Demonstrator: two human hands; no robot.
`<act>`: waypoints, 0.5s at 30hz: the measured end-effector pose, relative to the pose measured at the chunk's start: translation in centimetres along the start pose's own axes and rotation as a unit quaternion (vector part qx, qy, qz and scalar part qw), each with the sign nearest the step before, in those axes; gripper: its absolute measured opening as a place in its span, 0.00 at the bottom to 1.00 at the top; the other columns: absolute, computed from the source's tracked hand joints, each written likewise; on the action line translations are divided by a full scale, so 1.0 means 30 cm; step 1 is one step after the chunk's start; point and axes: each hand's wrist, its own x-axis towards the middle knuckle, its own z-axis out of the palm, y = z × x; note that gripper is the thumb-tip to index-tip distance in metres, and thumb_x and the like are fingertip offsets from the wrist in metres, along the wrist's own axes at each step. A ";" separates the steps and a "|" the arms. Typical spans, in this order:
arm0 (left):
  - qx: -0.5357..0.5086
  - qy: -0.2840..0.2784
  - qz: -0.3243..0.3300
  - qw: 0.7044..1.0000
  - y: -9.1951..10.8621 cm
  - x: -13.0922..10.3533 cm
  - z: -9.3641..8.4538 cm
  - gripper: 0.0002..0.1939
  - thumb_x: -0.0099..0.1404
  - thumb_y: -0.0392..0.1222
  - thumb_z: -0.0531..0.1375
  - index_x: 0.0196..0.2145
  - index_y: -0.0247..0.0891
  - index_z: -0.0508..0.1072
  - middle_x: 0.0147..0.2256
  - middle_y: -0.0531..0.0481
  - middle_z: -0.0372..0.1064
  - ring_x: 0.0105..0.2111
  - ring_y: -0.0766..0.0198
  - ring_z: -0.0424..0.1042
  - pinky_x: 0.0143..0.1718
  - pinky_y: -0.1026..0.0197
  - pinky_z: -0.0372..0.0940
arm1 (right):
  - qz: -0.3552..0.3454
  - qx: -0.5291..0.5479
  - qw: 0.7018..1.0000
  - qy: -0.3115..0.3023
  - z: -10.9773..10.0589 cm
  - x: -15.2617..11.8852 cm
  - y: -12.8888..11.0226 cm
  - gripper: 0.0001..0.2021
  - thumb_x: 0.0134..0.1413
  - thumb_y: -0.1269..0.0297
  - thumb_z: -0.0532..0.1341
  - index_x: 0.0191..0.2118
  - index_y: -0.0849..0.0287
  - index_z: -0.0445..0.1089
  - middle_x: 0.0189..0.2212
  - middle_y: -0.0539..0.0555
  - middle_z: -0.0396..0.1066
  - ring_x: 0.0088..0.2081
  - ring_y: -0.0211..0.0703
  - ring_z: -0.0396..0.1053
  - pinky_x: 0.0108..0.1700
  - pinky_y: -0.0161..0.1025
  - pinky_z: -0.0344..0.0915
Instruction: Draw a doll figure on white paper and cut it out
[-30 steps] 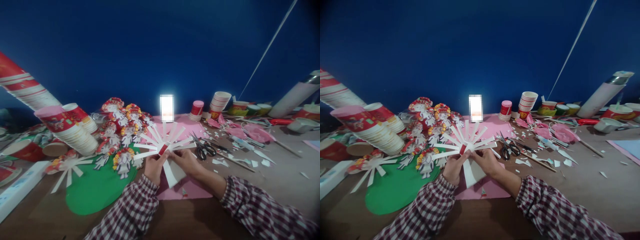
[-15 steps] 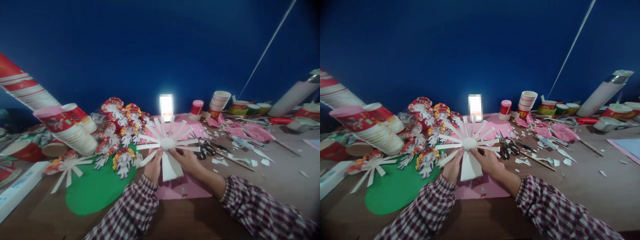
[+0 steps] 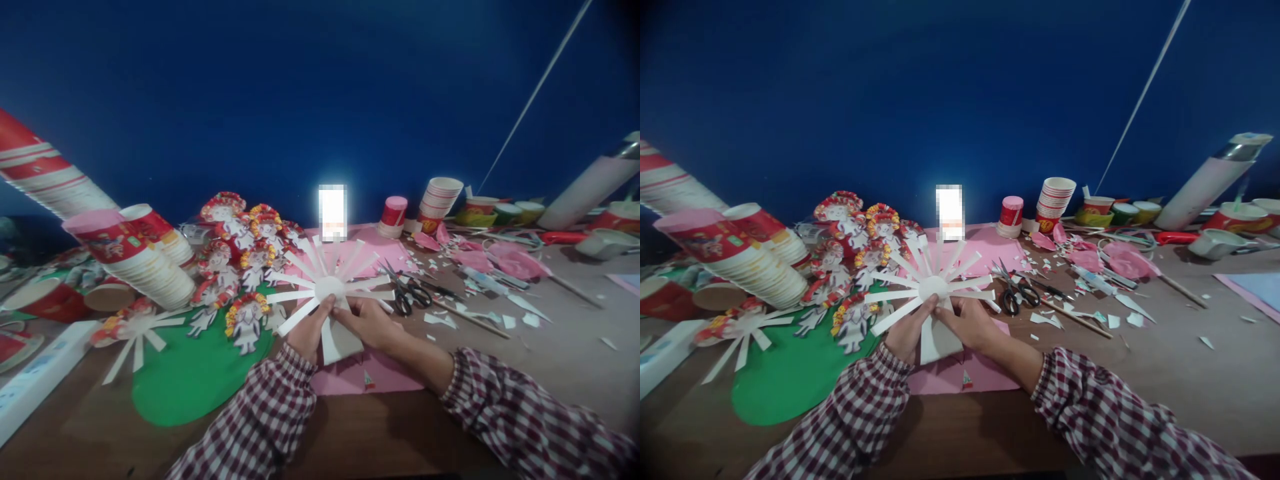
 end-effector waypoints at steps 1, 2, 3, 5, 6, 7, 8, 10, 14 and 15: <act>-0.021 -0.014 -0.009 1.000 0.001 -0.002 0.003 0.23 0.48 0.53 0.69 0.36 0.32 0.76 0.29 0.44 0.76 0.28 0.56 0.74 0.30 0.57 0.69 | 0.003 0.008 1.000 -0.006 0.001 -0.002 -0.002 0.17 0.53 0.53 0.58 0.32 0.63 0.73 0.27 0.53 0.73 0.25 0.38 0.66 0.25 0.32 0.60; -0.034 -0.025 -0.009 0.999 0.003 -0.004 0.006 0.24 0.47 0.52 0.69 0.36 0.32 0.76 0.29 0.44 0.76 0.28 0.56 0.75 0.31 0.56 0.69 | 0.005 0.015 1.000 -0.011 0.002 -0.004 -0.004 0.17 0.54 0.52 0.57 0.31 0.63 0.72 0.26 0.53 0.73 0.24 0.38 0.65 0.25 0.32 0.59; -0.032 -0.028 -0.001 0.999 0.006 -0.005 0.007 0.23 0.47 0.52 0.69 0.36 0.31 0.77 0.28 0.44 0.76 0.28 0.55 0.75 0.31 0.56 0.70 | 0.006 0.018 1.000 -0.012 0.003 -0.006 -0.005 0.17 0.54 0.51 0.57 0.30 0.63 0.72 0.25 0.53 0.72 0.24 0.37 0.65 0.24 0.32 0.58; 0.014 -0.017 0.029 0.999 0.016 -0.004 0.006 0.20 0.46 0.50 0.70 0.32 0.32 0.77 0.27 0.44 0.76 0.30 0.54 0.75 0.34 0.56 0.69 | 0.009 0.011 1.000 -0.006 0.005 -0.010 -0.005 0.18 0.54 0.51 0.56 0.28 0.62 0.70 0.24 0.53 0.71 0.23 0.38 0.64 0.23 0.32 0.57; 0.045 -0.009 0.043 0.998 0.021 -0.002 0.003 0.18 0.47 0.50 0.69 0.31 0.32 0.78 0.27 0.44 0.76 0.32 0.54 0.75 0.36 0.56 0.69 | 0.007 0.005 1.000 -0.001 0.006 -0.011 -0.004 0.18 0.54 0.51 0.56 0.28 0.62 0.70 0.24 0.53 0.71 0.23 0.38 0.64 0.23 0.32 0.57; 0.071 -0.003 0.060 0.996 0.025 0.001 0.000 0.17 0.47 0.49 0.69 0.30 0.33 0.78 0.28 0.44 0.76 0.33 0.53 0.75 0.38 0.56 0.69 | 0.004 -0.001 1.000 0.002 0.006 -0.012 -0.002 0.17 0.54 0.51 0.56 0.28 0.62 0.70 0.24 0.53 0.71 0.24 0.38 0.64 0.24 0.32 0.57; 0.089 -0.002 0.074 0.993 0.026 0.004 -0.005 0.16 0.47 0.49 0.69 0.29 0.34 0.78 0.29 0.45 0.76 0.35 0.53 0.75 0.39 0.55 0.68 | 0.000 -0.005 1.000 -0.001 0.006 -0.012 0.001 0.17 0.55 0.51 0.57 0.29 0.62 0.70 0.24 0.53 0.71 0.24 0.38 0.64 0.24 0.32 0.58; 0.084 -0.004 0.090 0.992 0.021 0.010 -0.012 0.15 0.49 0.49 0.68 0.30 0.35 0.78 0.31 0.45 0.77 0.37 0.53 0.74 0.42 0.55 0.68 | -0.018 -0.002 1.000 -0.022 0.002 -0.010 0.004 0.17 0.55 0.51 0.56 0.31 0.61 0.70 0.24 0.52 0.70 0.24 0.37 0.64 0.24 0.31 0.57; -0.022 -0.020 0.023 0.999 0.001 0.012 -0.009 0.20 0.47 0.49 0.69 0.35 0.33 0.76 0.34 0.44 0.76 0.37 0.53 0.75 0.40 0.53 0.69 | -0.064 0.012 0.995 -0.078 -0.009 0.000 0.000 0.16 0.55 0.52 0.56 0.30 0.62 0.69 0.24 0.50 0.68 0.24 0.35 0.61 0.25 0.31 0.57; -0.050 -0.017 0.003 0.999 -0.001 0.009 -0.005 0.21 0.46 0.49 0.70 0.35 0.33 0.76 0.34 0.43 0.76 0.36 0.52 0.75 0.39 0.53 0.70 | -0.070 0.015 0.994 -0.083 -0.011 0.003 -0.001 0.16 0.55 0.53 0.57 0.29 0.62 0.68 0.24 0.50 0.68 0.25 0.35 0.61 0.26 0.31 0.57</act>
